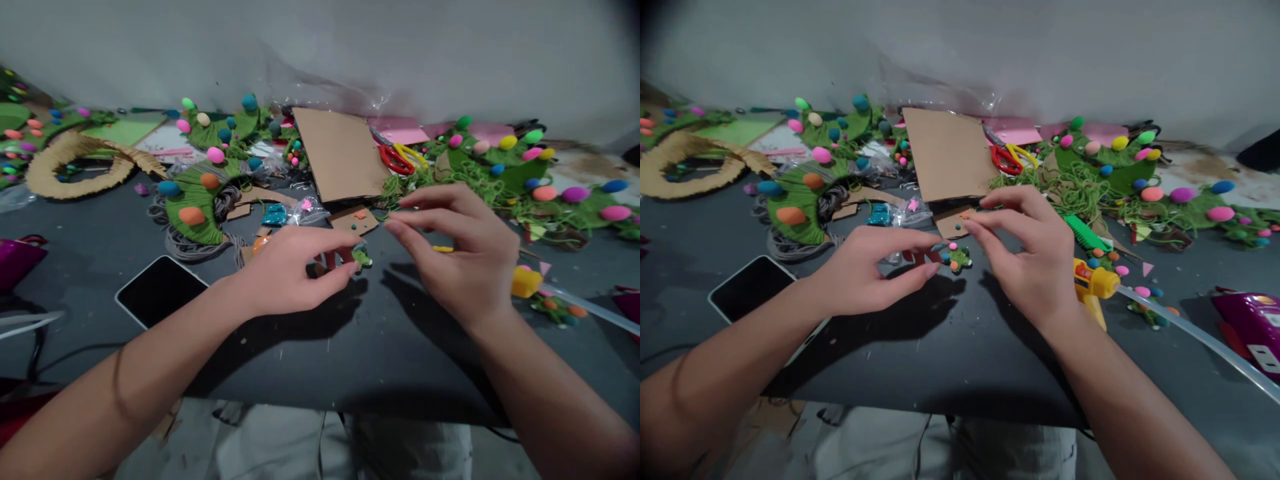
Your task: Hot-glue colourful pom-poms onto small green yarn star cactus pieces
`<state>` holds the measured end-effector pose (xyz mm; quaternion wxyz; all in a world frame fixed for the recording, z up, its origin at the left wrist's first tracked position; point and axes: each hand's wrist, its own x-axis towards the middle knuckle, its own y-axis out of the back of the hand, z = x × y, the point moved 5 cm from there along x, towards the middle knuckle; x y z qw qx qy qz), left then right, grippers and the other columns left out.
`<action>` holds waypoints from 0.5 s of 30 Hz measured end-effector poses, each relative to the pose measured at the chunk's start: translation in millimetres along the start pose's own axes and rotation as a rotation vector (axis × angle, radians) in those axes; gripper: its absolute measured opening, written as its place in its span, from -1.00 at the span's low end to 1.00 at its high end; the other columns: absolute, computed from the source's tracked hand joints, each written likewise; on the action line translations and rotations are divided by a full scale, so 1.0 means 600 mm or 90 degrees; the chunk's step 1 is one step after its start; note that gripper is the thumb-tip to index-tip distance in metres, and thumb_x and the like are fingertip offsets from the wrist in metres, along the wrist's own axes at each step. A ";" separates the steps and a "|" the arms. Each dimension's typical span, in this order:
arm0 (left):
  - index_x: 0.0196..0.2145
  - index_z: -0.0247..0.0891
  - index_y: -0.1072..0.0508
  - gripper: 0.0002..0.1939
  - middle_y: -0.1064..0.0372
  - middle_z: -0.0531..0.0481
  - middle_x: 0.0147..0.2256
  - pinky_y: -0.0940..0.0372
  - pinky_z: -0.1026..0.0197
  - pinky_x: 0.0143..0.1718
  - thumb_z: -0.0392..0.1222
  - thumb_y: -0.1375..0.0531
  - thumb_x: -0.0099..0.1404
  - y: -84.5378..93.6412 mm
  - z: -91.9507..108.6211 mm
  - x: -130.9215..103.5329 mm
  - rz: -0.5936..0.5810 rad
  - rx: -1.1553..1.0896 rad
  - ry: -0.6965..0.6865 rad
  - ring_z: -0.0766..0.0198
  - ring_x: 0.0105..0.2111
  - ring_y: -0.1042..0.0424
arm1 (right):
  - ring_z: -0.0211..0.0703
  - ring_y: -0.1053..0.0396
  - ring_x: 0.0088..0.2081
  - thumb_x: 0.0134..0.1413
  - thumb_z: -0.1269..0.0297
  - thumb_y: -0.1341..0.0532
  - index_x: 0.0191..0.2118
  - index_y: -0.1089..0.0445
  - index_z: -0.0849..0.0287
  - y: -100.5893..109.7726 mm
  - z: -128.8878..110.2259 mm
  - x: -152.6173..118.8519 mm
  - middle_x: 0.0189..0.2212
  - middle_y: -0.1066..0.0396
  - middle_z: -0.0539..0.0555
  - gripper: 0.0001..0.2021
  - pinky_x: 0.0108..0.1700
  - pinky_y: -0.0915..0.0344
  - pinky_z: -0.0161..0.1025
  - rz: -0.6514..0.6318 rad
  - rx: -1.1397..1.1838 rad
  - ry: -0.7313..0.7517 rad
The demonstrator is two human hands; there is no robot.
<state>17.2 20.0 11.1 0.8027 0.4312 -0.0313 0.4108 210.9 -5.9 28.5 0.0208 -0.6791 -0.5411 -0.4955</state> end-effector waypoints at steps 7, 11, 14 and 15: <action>0.05 -0.33 -0.55 -0.63 -0.62 -0.14 -0.12 -0.50 0.28 -0.20 -0.25 -0.33 0.30 -0.001 -0.006 0.003 -0.041 -0.247 0.119 0.26 -0.25 -0.59 | 0.02 -0.42 0.15 0.23 0.25 -0.34 0.27 -0.39 -0.12 -0.018 0.000 -0.004 0.20 -0.40 0.13 -0.50 0.07 -0.47 -0.01 -0.158 0.091 0.016; 0.18 -0.25 -0.49 -0.51 -0.55 -0.19 0.06 -0.53 0.21 -0.03 -0.33 -0.33 0.30 -0.009 -0.008 -0.002 -0.117 -0.385 0.117 0.18 -0.06 -0.60 | 0.00 -0.52 -0.05 0.10 0.15 -0.45 0.09 -0.54 -0.02 -0.023 -0.010 -0.011 -0.05 -0.55 0.15 -0.59 -0.01 -0.49 -0.03 -0.133 0.044 0.088; 0.19 -0.17 -0.50 -0.47 -0.51 -0.20 0.13 -0.52 0.11 0.04 -0.43 -0.29 0.29 -0.013 -0.010 -0.004 -0.165 -0.476 0.133 0.08 0.06 -0.56 | -0.04 -0.53 -0.15 0.19 0.29 -0.37 0.00 -0.56 -0.01 -0.025 -0.017 -0.017 -0.13 -0.58 0.13 -0.75 -0.09 -0.48 -0.06 -0.103 0.004 0.138; 0.19 -0.15 -0.51 -0.45 -0.50 -0.21 0.14 -0.52 0.08 0.05 -0.47 -0.27 0.28 -0.014 -0.012 -0.004 -0.173 -0.510 0.153 0.05 0.08 -0.56 | -0.04 -0.53 -0.15 0.22 0.32 -0.34 -0.02 -0.56 -0.02 -0.026 -0.019 -0.018 -0.13 -0.58 0.12 -0.77 -0.10 -0.47 -0.06 -0.101 -0.006 0.143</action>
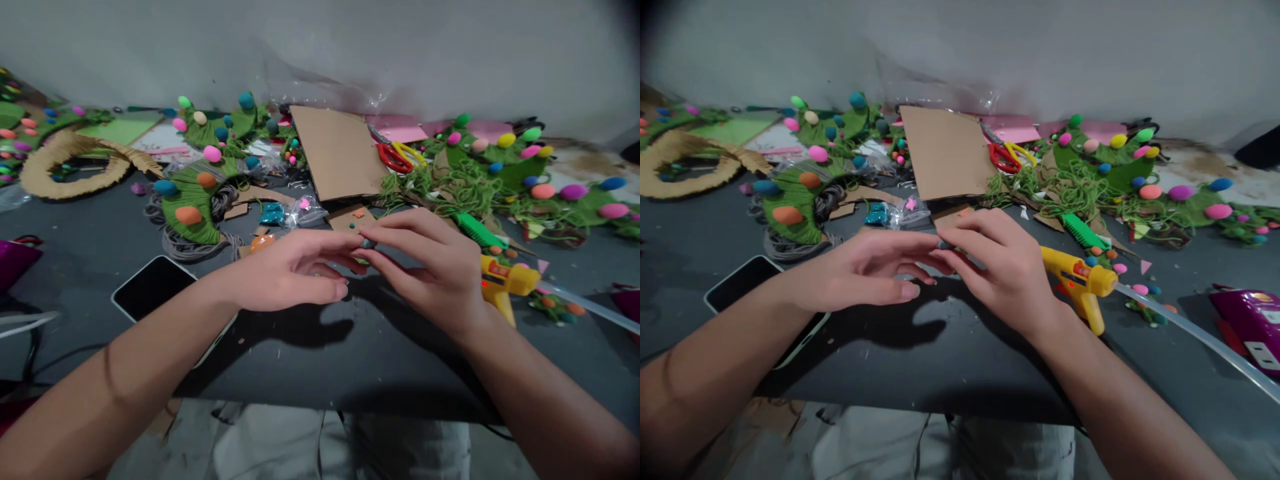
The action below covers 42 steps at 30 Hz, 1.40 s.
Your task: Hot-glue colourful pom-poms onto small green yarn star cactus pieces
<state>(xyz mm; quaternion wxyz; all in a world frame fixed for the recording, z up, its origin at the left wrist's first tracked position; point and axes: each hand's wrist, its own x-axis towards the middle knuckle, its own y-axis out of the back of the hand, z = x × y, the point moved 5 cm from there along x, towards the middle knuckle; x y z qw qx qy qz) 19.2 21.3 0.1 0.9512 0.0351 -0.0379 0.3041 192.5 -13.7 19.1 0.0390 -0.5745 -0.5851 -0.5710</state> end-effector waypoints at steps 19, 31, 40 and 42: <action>-0.07 -0.18 -0.61 -0.71 -0.63 -0.03 -0.19 -0.52 0.32 -0.24 -0.42 -0.26 0.30 0.053 0.005 0.001 0.241 -0.002 0.008 0.32 -0.29 -0.60 | -0.21 -0.59 -0.17 0.30 0.46 -0.21 0.07 -0.53 0.06 0.003 0.037 -0.005 -0.11 -0.62 0.04 -0.69 -0.09 -0.49 -0.25 -0.065 0.148 -0.158; 0.02 -0.24 -0.61 -0.65 -0.59 -0.14 0.01 -0.53 0.25 -0.06 -0.43 -0.29 0.30 0.038 0.002 0.003 0.157 -0.172 -0.004 0.15 -0.05 -0.61 | -0.21 -0.53 -0.19 0.23 0.42 -0.32 -0.13 -0.61 0.07 0.008 0.030 0.001 -0.20 -0.59 0.04 -0.84 -0.19 -0.43 -0.27 -0.070 0.148 -0.128; 0.05 -0.23 -0.62 -0.63 -0.54 -0.16 0.11 -0.48 0.12 0.07 -0.39 -0.27 0.31 0.028 0.007 0.002 0.085 -0.163 -0.007 0.01 0.11 -0.53 | -0.24 -0.45 -0.43 0.23 0.22 -0.36 -0.31 -0.57 0.07 0.014 0.037 -0.001 -0.44 -0.56 -0.02 -0.90 -0.38 -0.35 -0.26 -0.068 0.108 -0.196; 0.02 -0.23 -0.64 -0.65 -0.52 -0.15 0.14 -0.44 0.13 0.11 -0.38 -0.30 0.28 0.031 0.008 0.002 0.100 -0.127 -0.015 -0.01 0.16 -0.49 | -0.17 -0.53 -0.23 0.26 0.30 -0.31 -0.12 -0.58 0.06 0.014 0.037 -0.001 -0.22 -0.60 0.03 -0.89 -0.19 -0.43 -0.22 -0.064 0.121 -0.175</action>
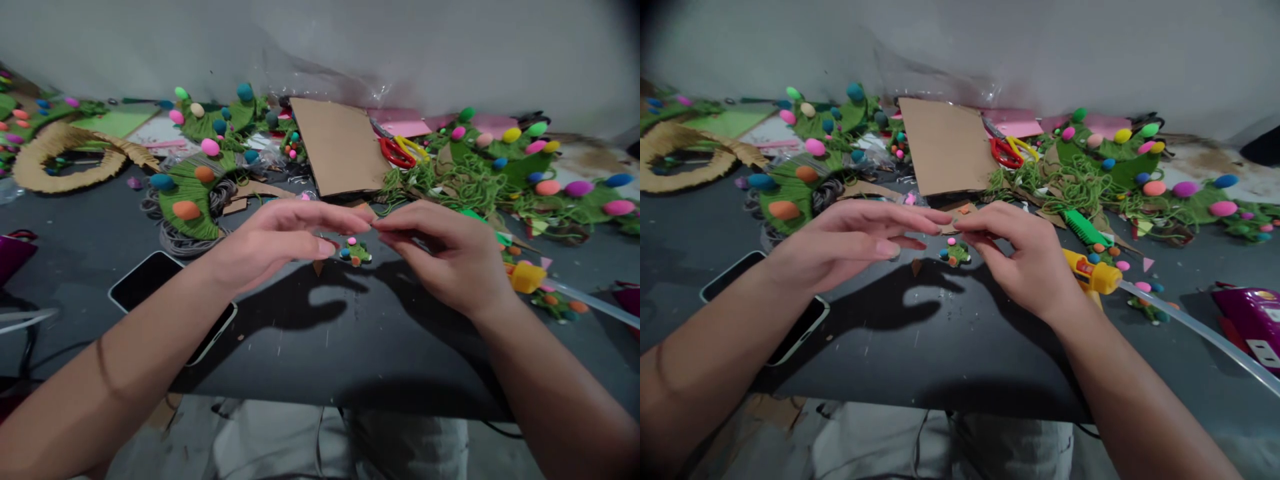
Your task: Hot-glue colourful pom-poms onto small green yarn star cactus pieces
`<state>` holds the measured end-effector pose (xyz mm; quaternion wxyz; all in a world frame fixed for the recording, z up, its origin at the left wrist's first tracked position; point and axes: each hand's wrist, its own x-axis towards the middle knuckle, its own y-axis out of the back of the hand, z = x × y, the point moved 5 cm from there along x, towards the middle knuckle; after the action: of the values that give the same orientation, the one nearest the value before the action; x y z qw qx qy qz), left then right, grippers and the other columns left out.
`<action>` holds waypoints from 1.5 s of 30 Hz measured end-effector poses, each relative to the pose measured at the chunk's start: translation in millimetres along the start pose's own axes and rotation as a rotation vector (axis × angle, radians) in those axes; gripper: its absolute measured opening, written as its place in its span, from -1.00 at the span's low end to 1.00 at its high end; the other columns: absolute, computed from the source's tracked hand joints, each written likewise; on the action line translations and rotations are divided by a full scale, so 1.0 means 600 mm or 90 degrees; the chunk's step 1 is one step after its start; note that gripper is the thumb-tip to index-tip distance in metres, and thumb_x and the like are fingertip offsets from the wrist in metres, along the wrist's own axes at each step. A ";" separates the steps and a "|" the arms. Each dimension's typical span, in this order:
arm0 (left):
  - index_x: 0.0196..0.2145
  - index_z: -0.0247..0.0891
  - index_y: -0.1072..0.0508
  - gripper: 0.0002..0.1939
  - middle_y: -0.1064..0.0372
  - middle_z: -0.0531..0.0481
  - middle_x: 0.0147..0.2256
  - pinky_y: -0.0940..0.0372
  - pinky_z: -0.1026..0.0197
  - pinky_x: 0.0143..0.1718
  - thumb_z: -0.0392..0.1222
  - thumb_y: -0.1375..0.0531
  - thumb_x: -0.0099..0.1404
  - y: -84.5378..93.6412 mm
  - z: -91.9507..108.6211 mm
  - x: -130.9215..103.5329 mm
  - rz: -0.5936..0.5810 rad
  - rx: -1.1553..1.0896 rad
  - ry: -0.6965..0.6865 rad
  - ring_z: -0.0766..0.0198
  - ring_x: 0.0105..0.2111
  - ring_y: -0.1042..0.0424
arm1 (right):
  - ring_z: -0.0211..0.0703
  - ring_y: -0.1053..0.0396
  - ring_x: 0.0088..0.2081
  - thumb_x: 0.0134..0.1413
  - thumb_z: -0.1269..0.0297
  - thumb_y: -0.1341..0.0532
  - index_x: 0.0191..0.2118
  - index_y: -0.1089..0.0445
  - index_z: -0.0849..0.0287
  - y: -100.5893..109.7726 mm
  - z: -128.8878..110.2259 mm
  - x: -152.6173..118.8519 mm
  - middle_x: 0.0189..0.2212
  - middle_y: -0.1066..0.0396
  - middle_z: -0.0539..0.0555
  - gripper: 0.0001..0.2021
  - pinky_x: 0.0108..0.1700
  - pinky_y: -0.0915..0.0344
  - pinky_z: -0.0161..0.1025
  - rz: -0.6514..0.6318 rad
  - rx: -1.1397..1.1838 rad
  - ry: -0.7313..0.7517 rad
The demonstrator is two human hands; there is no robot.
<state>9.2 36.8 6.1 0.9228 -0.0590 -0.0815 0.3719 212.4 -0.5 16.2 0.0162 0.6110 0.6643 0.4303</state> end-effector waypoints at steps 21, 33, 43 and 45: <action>-0.06 -0.22 -0.63 -0.70 -0.64 -0.03 -0.17 -0.48 0.34 -0.19 -0.44 -0.28 0.30 0.010 -0.018 0.004 0.106 0.053 0.024 0.28 -0.16 -0.60 | -0.15 -0.55 -0.18 0.32 0.31 -0.23 -0.06 -0.54 0.05 -0.010 -0.001 -0.004 -0.16 -0.60 0.05 -0.83 -0.11 -0.39 -0.23 -0.096 -0.036 0.022; -0.03 -0.29 -0.59 -0.75 -0.65 -0.10 -0.17 -0.50 0.31 -0.25 -0.41 -0.22 0.37 0.001 -0.021 0.004 0.108 0.076 0.087 0.21 -0.17 -0.64 | -0.21 -0.54 -0.24 0.35 0.35 -0.19 -0.04 -0.51 0.08 -0.018 -0.004 -0.007 -0.19 -0.60 0.03 -0.82 -0.19 -0.40 -0.28 -0.080 -0.038 0.016; -0.01 -0.32 -0.55 -0.76 -0.65 -0.16 -0.14 -0.53 0.28 -0.18 -0.31 -0.30 0.36 -0.007 -0.028 0.004 0.100 0.033 0.125 0.20 -0.16 -0.65 | -0.07 -0.57 -0.09 0.31 0.29 -0.25 0.02 -0.52 -0.05 -0.022 -0.014 -0.012 -0.08 -0.60 0.04 -0.78 -0.03 -0.48 -0.11 -0.025 -0.063 0.026; 0.01 -0.31 -0.55 -0.71 -0.65 -0.15 -0.15 -0.54 0.26 -0.16 -0.23 -0.35 0.35 -0.010 -0.033 0.005 0.083 -0.003 0.135 0.21 -0.17 -0.64 | -0.08 -0.56 -0.08 0.30 0.29 -0.27 -0.03 -0.54 -0.02 -0.028 -0.023 -0.014 -0.09 -0.60 0.07 -0.82 0.00 -0.48 -0.10 -0.012 -0.066 0.065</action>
<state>19.3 33.5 -12.2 0.8999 -0.1055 0.0192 0.4226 193.6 -13.0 10.5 0.0182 0.5803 0.6470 0.4943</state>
